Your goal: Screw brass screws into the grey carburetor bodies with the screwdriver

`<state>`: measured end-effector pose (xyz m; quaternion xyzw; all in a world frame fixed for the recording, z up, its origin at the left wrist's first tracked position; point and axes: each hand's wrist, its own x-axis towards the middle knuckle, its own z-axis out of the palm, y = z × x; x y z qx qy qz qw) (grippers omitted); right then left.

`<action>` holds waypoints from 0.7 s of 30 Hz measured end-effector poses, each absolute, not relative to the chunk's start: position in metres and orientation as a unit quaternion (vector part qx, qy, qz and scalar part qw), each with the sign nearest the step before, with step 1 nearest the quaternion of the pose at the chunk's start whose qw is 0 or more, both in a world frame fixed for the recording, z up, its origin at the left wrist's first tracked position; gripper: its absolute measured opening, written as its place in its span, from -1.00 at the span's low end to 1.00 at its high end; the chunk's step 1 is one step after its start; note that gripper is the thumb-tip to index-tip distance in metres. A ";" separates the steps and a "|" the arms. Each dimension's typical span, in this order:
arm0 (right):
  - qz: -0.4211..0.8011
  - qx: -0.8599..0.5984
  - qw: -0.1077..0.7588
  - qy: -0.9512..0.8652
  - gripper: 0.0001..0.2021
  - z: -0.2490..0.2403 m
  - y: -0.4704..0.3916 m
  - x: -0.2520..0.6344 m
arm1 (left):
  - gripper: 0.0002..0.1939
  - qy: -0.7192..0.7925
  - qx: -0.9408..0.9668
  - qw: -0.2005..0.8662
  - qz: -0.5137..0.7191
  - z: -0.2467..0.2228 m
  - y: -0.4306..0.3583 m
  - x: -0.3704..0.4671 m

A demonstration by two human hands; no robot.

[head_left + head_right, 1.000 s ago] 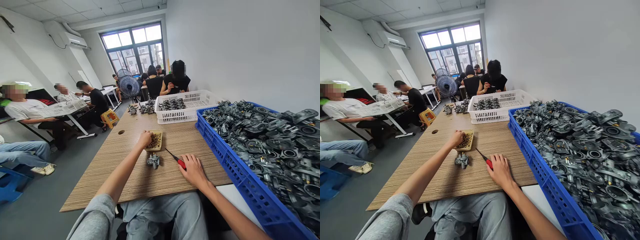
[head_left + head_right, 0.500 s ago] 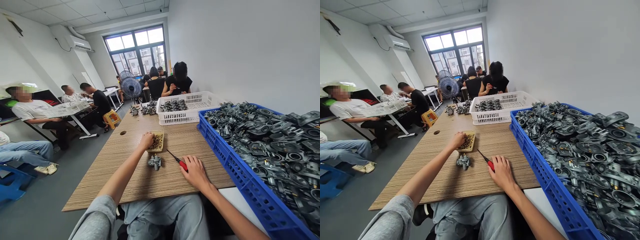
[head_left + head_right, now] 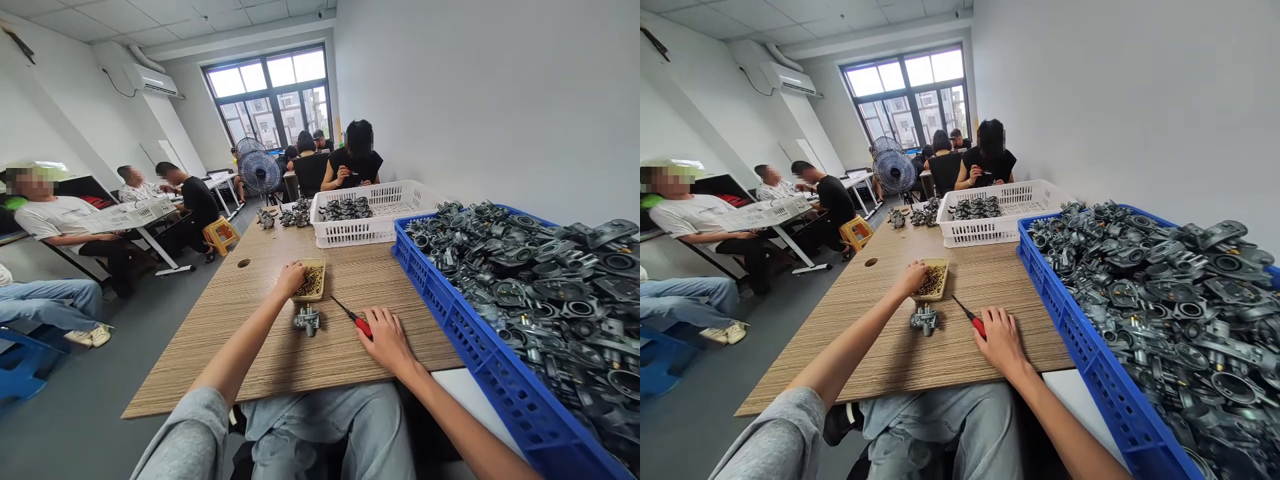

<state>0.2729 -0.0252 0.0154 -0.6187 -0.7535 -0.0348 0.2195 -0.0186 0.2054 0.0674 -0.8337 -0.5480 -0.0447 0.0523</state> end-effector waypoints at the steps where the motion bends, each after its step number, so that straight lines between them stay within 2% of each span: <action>1: -0.036 -0.618 0.220 -0.754 -0.65 0.015 -0.025 0.273 | -0.70 -0.546 -0.835 0.051 -0.045 0.068 0.205 -0.019; 10: -0.036 -0.620 0.223 -0.751 -0.67 0.012 -0.024 0.273 | -0.73 -0.561 -0.824 0.013 -0.081 0.066 0.210 -0.022; 21: -0.044 -0.619 0.220 -0.753 -0.64 0.011 -0.024 0.273 | -0.68 -0.574 -0.778 -0.112 -0.228 0.065 0.217 -0.031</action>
